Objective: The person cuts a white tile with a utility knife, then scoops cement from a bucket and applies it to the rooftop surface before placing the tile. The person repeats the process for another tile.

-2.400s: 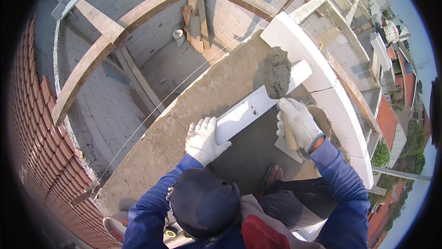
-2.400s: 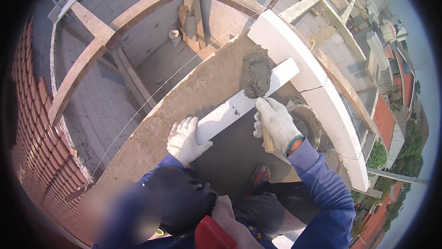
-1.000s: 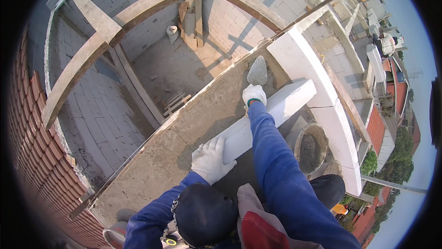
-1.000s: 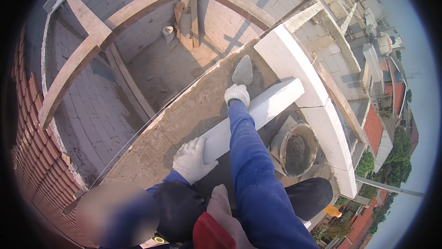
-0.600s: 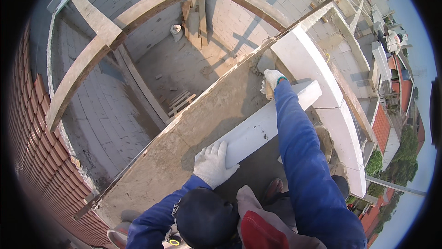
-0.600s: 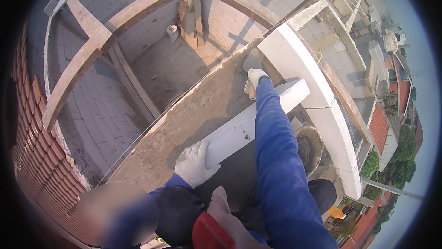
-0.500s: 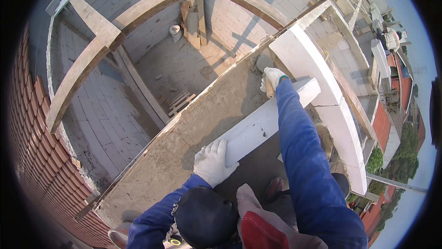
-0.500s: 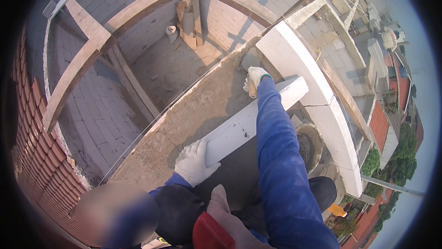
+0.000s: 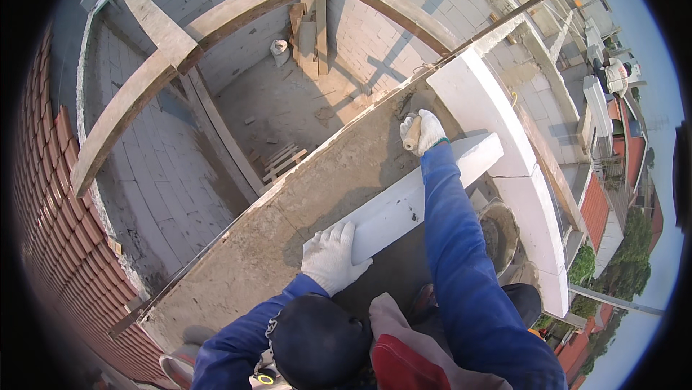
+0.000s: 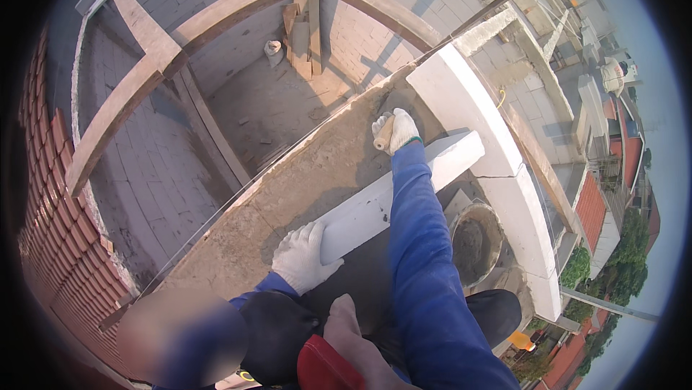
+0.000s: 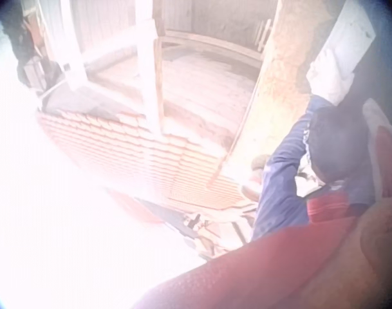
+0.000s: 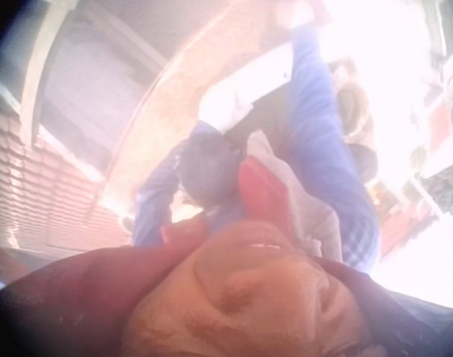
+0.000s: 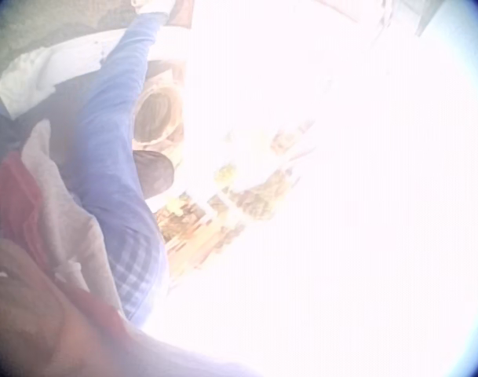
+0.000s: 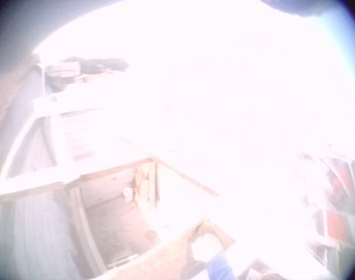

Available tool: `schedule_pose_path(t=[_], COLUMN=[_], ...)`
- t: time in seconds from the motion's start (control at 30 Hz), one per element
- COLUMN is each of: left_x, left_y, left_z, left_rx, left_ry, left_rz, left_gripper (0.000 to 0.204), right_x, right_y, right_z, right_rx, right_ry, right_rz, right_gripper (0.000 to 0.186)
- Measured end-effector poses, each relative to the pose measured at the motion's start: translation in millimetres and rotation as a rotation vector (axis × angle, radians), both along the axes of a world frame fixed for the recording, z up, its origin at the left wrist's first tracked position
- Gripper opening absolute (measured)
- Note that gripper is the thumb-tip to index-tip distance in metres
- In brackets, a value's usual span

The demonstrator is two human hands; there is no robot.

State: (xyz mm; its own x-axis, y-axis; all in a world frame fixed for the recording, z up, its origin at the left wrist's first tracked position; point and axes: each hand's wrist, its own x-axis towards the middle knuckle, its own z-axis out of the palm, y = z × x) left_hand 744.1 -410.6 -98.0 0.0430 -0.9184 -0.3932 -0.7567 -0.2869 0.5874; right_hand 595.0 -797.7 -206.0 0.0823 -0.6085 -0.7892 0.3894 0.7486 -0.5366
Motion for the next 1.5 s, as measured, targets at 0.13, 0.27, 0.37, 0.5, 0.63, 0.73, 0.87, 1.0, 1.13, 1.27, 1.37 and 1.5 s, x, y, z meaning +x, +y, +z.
schedule_pose_path(t=[0.13, 0.27, 0.37, 0.5, 0.63, 0.73, 0.87, 1.0, 1.13, 1.27, 1.37, 1.5], left_x=[3, 1, 4, 5, 3, 2, 6, 2, 1, -2, -1, 0], left_y=[2, 5, 8, 3, 3, 1, 2, 7, 3, -2, -1, 3], left_z=[2, -7, -4, 1, 4, 3, 5, -5, -1, 3, 1, -2], left_rx=[0.016, -0.06, -0.003, 0.003, 0.006, 0.021, 0.053, 0.03, 0.018, 0.025, 0.028, 0.057], left_ry=[0.008, 0.016, -0.032, -0.002, -0.016, -0.013, 0.008, -0.031, -0.04, -0.025, -0.021, -0.048], left_rz=[0.005, -0.001, 0.014, 0.01, 0.007, 0.001, 0.004, 0.008, 0.005, -0.01, 0.0, 0.007], left_gripper=[0.096, 0.097, 0.097, 0.096, 0.096, 0.097, 0.097, 0.097, 0.098, 0.098, 0.098, 0.099], right_x=[-1, 14, 44, 43, 12, -13, -6, 47, 69, 34, 27, 37], right_y=[16, 73, 96, 77, 25, 2, 35, 80, 66, 18, 19, 43], right_z=[17, 37, 40, 53, 43, 51, 64, 57, 29, -20, -26, -12], right_rx=[-0.062, -0.296, -0.403, -0.411, -0.422, -0.365, -0.128, -0.122, -0.085, -0.054, -0.089, -0.085], right_ry=[0.306, 0.846, 1.354, 1.594, 1.633, 1.401, 0.709, 0.11, -0.184, -0.257, -0.194, -0.32], right_rz=[0.251, 0.638, 1.07, 1.204, 1.378, 1.413, 0.749, 0.319, 0.142, 0.033, 0.034, -0.11], right_gripper=[0.032, 0.043, 0.051, 0.049, 0.043, 0.042, 0.04, 0.031, 0.026, 0.022, 0.022, 0.023])
